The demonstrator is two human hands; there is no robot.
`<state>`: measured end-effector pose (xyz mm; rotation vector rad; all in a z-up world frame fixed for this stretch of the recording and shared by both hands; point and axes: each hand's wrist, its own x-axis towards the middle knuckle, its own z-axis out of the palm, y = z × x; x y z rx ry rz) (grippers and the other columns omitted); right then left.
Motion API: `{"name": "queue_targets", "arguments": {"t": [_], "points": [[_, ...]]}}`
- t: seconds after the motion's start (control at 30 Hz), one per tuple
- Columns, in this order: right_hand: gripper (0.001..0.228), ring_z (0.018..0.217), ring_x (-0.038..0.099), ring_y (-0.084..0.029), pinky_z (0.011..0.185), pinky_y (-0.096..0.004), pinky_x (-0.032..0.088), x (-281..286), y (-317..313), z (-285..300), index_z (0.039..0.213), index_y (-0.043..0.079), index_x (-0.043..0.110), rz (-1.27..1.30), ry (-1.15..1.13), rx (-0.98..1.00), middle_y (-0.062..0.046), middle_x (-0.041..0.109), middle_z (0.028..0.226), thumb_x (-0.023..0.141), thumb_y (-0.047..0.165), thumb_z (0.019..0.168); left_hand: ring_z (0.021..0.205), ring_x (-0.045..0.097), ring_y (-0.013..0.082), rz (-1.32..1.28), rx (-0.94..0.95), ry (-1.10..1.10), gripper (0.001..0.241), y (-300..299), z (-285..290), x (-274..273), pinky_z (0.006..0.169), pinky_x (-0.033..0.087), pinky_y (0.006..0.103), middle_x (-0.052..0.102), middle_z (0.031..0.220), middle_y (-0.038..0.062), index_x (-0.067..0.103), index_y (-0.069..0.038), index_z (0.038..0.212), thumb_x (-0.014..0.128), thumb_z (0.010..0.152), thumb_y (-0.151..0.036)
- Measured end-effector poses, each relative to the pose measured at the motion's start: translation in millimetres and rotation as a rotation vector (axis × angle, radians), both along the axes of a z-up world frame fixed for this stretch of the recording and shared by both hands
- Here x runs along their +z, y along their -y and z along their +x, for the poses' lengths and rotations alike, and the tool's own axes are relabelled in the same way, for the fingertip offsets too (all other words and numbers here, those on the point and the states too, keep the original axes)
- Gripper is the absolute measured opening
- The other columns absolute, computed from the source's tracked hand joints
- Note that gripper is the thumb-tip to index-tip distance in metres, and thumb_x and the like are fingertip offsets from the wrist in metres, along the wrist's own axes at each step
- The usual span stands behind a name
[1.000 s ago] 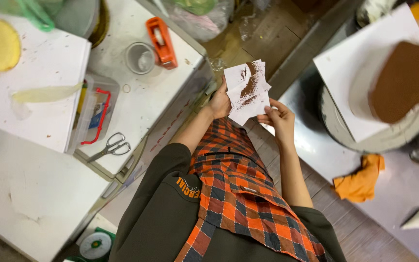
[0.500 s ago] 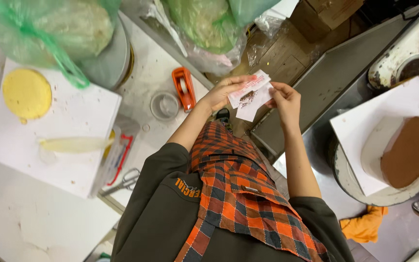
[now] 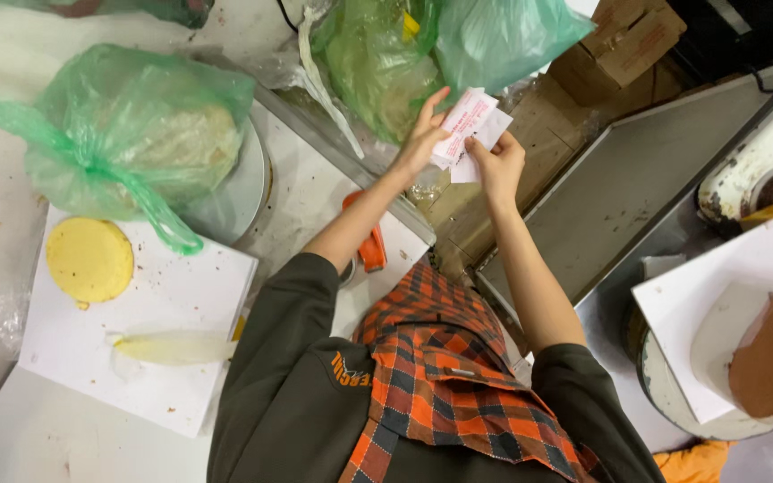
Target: The person wipes a heart-shaped brown object and the surrounding white surface using an orange cloth. They remove a paper stencil and continue cleaning the area around the object.
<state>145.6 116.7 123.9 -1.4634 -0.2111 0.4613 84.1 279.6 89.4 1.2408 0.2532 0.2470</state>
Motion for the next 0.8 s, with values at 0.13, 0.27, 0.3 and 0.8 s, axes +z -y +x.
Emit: {"name": "queue_targets", "arguments": {"t": [0.13, 0.27, 0.3, 0.8], "points": [[0.027, 0.080, 0.074, -0.013, 0.071, -0.027, 0.059, -22.1, -26.3, 34.3, 0.111, -0.007, 0.071, 0.025, -0.036, -0.009, -0.011, 0.079, 0.098, 0.073, -0.003, 0.084, 0.147, 0.048, 0.0221, 0.404, 0.069, -0.040, 0.053, -80.7, 52.5, -53.3, 0.120, 0.038, 0.0365, 0.050, 0.159, 0.010, 0.044, -0.010, 0.155, 0.053, 0.103, -0.003], [0.025, 0.079, 0.074, -0.013, 0.071, -0.027, 0.060, -53.5, -50.8, 59.5, 0.109, -0.006, 0.072, 0.065, -0.107, 0.007, -0.011, 0.079, 0.098, 0.073, -0.003, 0.084, 0.110, 0.064, 0.0348, 0.416, 0.058, -0.273, 0.042, -110.7, 104.0, -74.6, 0.094, 0.054, 0.0412, 0.062, 0.144, 0.010, 0.062, -0.014, 0.136, 0.062, 0.096, -0.025], [0.025, 0.079, 0.074, -0.014, 0.070, -0.027, 0.060, -61.8, -59.6, 66.8, 0.108, -0.006, 0.072, 0.088, -0.118, 0.006, -0.011, 0.079, 0.098, 0.073, -0.003, 0.084, 0.116, 0.062, 0.0338, 0.618, 0.118, -0.211, 0.040, -116.0, 110.5, -76.7, 0.100, 0.051, 0.0412, 0.062, 0.143, 0.011, 0.063, -0.014, 0.133, 0.065, 0.094, -0.025], [0.024, 0.075, 0.074, -0.017, 0.061, -0.033, 0.063, -128.2, -124.4, 69.2, 0.107, 0.002, 0.071, 0.066, -0.320, -0.040, -0.006, 0.076, 0.094, 0.073, 0.005, 0.084, 0.090, 0.071, 0.0343, 1.332, 0.255, -0.393, 0.032, -215.3, 74.4, -17.8, 0.095, 0.042, 0.0551, 0.076, 0.095, 0.013, 0.064, -0.009, 0.111, 0.075, 0.090, -0.030]]}}
